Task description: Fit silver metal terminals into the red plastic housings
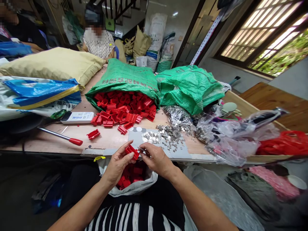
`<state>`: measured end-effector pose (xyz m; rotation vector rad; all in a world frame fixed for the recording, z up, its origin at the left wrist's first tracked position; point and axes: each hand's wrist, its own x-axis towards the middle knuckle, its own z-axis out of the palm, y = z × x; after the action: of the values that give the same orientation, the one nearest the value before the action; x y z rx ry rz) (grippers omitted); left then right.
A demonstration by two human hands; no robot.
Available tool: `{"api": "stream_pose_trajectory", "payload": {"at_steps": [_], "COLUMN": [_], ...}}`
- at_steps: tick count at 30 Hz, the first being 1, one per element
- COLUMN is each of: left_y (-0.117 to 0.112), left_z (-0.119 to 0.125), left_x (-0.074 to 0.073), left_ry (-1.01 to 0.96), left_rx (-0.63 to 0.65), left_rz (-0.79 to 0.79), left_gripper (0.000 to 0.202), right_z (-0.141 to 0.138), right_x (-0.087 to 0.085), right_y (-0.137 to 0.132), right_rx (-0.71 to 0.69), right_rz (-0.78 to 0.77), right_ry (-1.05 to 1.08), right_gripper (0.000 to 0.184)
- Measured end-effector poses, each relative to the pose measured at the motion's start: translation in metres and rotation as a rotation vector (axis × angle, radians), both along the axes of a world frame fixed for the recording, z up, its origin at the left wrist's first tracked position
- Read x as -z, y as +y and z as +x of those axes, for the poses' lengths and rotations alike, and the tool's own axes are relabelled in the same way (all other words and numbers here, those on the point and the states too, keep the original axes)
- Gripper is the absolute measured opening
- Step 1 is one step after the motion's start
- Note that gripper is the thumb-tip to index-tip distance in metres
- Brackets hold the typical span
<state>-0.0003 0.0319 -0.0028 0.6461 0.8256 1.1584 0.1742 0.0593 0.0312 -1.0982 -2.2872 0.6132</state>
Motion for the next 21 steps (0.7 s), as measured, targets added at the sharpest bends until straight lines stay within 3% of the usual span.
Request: {"api": "stream_pose_trajectory", "payload": {"at_steps": [7, 12, 16, 21], "left_y": [0.006, 0.008, 0.01, 0.011], "left_z": [0.0, 0.0, -0.001, -0.002], "left_x": [-0.005, -0.004, -0.003, -0.001], "left_ry": [0.046, 0.067, 0.057, 0.008], "left_rx": [0.012, 0.068, 0.103, 0.125], "left_rz": [0.015, 0.016, 0.016, 0.019], "left_gripper": [0.051, 0.049, 0.045, 0.043], "right_z": [0.002, 0.005, 0.006, 0.006], "right_x": [0.0, -0.002, -0.004, -0.006], "right_y": [-0.004, -0.007, -0.009, -0.008], "right_rx": [-0.122, -0.172, -0.211, -0.261], "right_rz": [0.188, 0.185, 0.196, 0.128], "right_ry": [-0.15, -0.248, -0.258, -0.161], "right_gripper": [0.025, 0.033, 0.028, 0.028]}}
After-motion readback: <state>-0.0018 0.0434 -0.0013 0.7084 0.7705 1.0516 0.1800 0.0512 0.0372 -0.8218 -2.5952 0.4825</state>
